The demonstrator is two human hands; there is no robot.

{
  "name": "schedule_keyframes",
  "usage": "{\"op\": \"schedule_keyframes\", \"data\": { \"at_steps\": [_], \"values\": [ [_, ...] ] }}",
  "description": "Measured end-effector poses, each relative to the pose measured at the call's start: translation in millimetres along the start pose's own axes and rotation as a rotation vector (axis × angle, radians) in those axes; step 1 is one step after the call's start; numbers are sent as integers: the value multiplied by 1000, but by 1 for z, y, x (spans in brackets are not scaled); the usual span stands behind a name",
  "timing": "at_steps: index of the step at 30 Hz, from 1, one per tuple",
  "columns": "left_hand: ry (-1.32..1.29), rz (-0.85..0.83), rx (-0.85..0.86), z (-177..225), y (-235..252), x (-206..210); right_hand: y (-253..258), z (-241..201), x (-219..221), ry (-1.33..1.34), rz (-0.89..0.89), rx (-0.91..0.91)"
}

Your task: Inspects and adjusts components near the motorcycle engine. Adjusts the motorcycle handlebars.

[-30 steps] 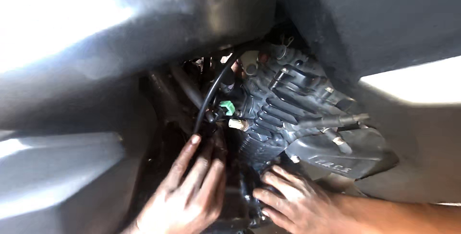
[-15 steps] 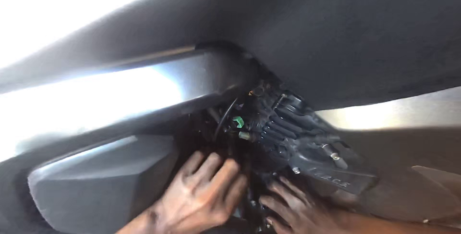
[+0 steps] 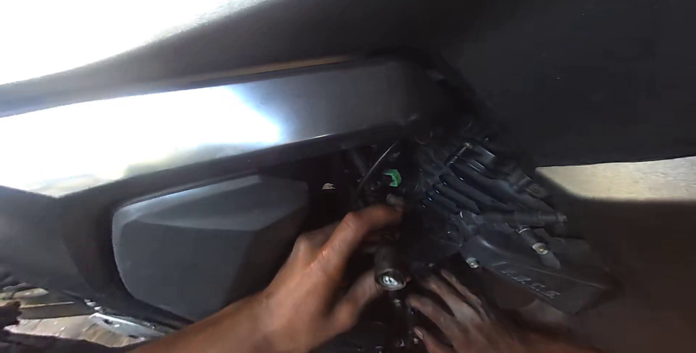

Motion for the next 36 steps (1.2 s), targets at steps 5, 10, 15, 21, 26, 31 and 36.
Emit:
{"op": "schedule_keyframes", "data": {
  "at_steps": [5, 10, 15, 21, 26, 31, 36],
  "values": [
    [163, 11, 91, 9, 5, -7, 1, -2, -3, -12, -2, -4],
    [227, 5, 17, 4, 5, -8, 1, -1, 0, -22, -5, -9],
    [309, -6, -24, 2, 3, -8, 1, -2, -1, -33, -8, -7],
    [418, -49, -59, 2, 3, -6, 2, -2, -2, -1, 8, -20],
    [396, -44, -43, 1, 2, -4, 1, -2, 0, -14, 17, -34],
    [233, -93, 44, 7, 3, 3, 0, -2, -1, -21, 29, -29],
    [224, -89, 147, 16, 2, 4, -1, -1, 1, -15, 53, -30]
  ]
}}
Point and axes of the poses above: each hand's wrist, its own y-axis towards the middle knuckle, its own x-axis out of the palm, z = x × y, the point moved 10 cm from there along y, towards the middle knuckle, and after that the axes turned 9 degrees about x, right-handed, at the moved point
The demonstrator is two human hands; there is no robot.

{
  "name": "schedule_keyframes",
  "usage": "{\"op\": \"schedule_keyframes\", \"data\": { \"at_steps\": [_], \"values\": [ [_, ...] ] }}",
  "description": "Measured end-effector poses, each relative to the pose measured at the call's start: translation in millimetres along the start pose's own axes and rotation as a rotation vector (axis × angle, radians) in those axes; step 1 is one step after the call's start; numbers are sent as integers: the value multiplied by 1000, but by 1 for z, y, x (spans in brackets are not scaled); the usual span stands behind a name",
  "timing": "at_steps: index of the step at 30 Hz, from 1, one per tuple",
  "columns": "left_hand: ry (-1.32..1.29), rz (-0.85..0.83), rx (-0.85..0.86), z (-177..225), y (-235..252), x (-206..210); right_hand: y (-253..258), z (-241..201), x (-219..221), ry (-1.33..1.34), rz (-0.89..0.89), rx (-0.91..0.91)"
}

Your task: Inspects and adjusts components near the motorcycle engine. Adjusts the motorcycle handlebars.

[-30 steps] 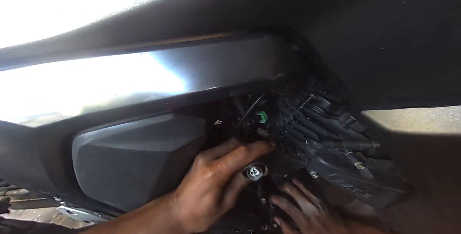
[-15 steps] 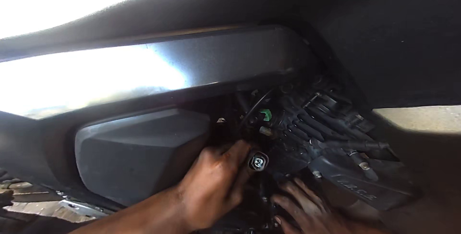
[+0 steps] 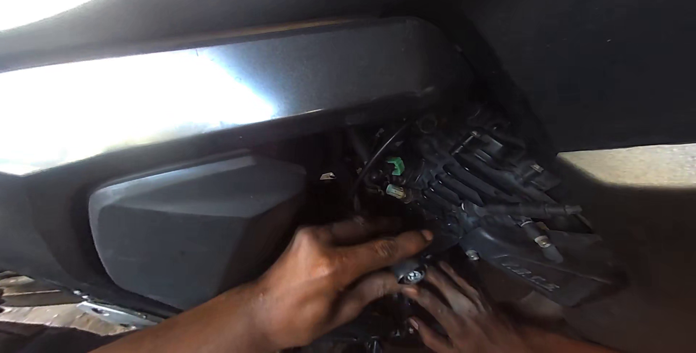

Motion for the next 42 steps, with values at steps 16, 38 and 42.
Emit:
{"op": "schedule_keyframes", "data": {
  "at_steps": [16, 38, 42],
  "values": [
    [332, -88, -13, 1, -4, 7, 1, 1, 1, 0, 17, -20],
    [322, -24, 5, 5, 6, -4, 1, 2, 3, 12, -23, -2],
    [265, -43, -4, 1, 4, -1, 0, 1, 1, 2, -1, -7]
  ]
}}
Point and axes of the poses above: each hand's wrist, its own y-axis towards the middle knuckle, its own x-axis out of the palm, z = x × y, the point moved 10 cm from there along y, towards the middle knuckle, and after that the axes turned 9 degrees about x, right-handed, at the moved point
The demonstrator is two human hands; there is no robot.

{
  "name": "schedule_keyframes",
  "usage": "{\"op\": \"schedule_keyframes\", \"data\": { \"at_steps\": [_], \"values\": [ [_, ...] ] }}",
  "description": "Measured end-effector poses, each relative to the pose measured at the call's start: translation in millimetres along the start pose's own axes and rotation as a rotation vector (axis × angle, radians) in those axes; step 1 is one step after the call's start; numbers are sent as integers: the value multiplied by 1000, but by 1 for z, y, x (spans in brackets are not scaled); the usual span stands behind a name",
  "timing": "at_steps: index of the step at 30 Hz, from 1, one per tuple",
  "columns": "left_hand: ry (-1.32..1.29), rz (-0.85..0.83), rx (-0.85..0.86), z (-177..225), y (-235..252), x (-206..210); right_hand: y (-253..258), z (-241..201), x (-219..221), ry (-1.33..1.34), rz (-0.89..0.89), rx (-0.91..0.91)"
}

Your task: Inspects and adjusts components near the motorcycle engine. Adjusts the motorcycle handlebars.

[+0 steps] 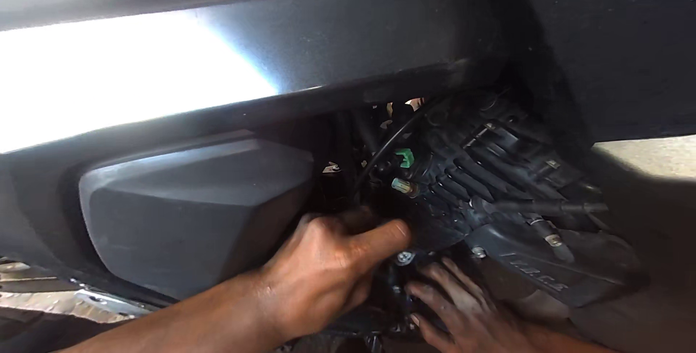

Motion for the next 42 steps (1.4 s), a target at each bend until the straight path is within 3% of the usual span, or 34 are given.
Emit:
{"op": "schedule_keyframes", "data": {
  "at_steps": [11, 19, 27, 36, 42],
  "values": [
    [172, -77, -221, -22, 3, 18, 0, -1, -1, 3, 11, -10],
    [402, -462, -357, -28, 9, 52, 1, -2, -3, -22, 11, -6],
    [474, -656, -448, -36, 12, 57, 3, -3, -5, 6, -1, 6],
    [633, -429, -309, -30, 18, 48, 3, -3, -5, 24, 6, 7],
    [647, -297, -374, -31, 18, 43, 2, -3, -5, 21, 1, -7]
  ]
}}
Point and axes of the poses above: each hand's wrist, its own y-axis towards the middle knuckle, its own x-axis out of the palm, z = x × y, the point moved 10 cm from there along y, towards the middle knuckle, and after that the axes turned 9 degrees about x, right-handed, at the moved point
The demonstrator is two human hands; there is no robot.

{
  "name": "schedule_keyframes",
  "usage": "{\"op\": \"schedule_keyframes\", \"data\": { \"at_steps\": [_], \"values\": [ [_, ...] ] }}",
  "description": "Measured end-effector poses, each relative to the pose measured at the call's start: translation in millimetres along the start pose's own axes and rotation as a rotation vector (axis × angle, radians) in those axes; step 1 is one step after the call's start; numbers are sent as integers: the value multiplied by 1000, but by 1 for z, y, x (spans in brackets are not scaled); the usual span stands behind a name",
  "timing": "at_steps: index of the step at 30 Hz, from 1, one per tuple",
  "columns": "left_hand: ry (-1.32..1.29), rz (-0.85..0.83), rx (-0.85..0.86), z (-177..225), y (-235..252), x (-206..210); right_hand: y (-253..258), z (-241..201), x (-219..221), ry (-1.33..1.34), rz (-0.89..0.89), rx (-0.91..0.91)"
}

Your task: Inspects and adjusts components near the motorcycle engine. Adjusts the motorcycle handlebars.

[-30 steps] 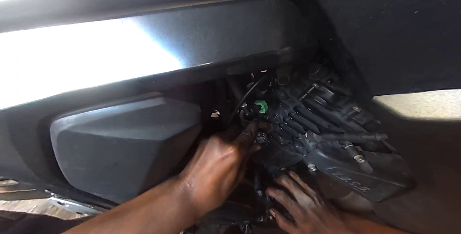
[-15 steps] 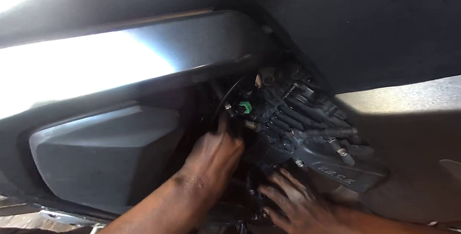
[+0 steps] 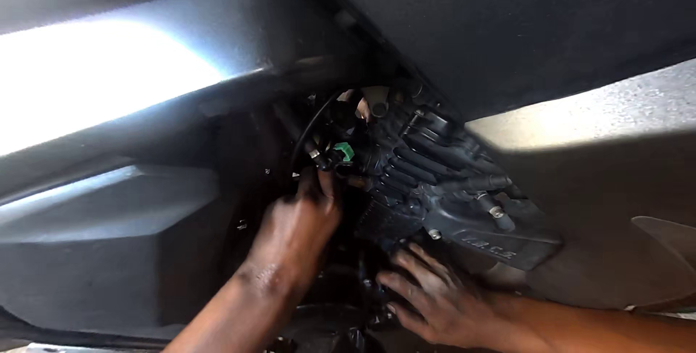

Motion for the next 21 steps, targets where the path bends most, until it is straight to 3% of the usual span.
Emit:
{"op": "schedule_keyframes", "data": {
  "at_steps": [6, 21],
  "values": [
    [-10, 124, -130, -5, -8, -4, -1, 1, 0, 20, 3, -1],
    [-75, 270, -36, -3, -8, -8, -2, 4, 2, 4, 62, 17]
  ]
}}
Point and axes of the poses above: each hand's wrist, its own y-axis towards the middle knuckle, its own x-axis out of the palm, z = x × y, the point moved 10 cm from there along y, towards the middle knuckle, and after that the axes turned 9 degrees about x, right-handed, at the moved point
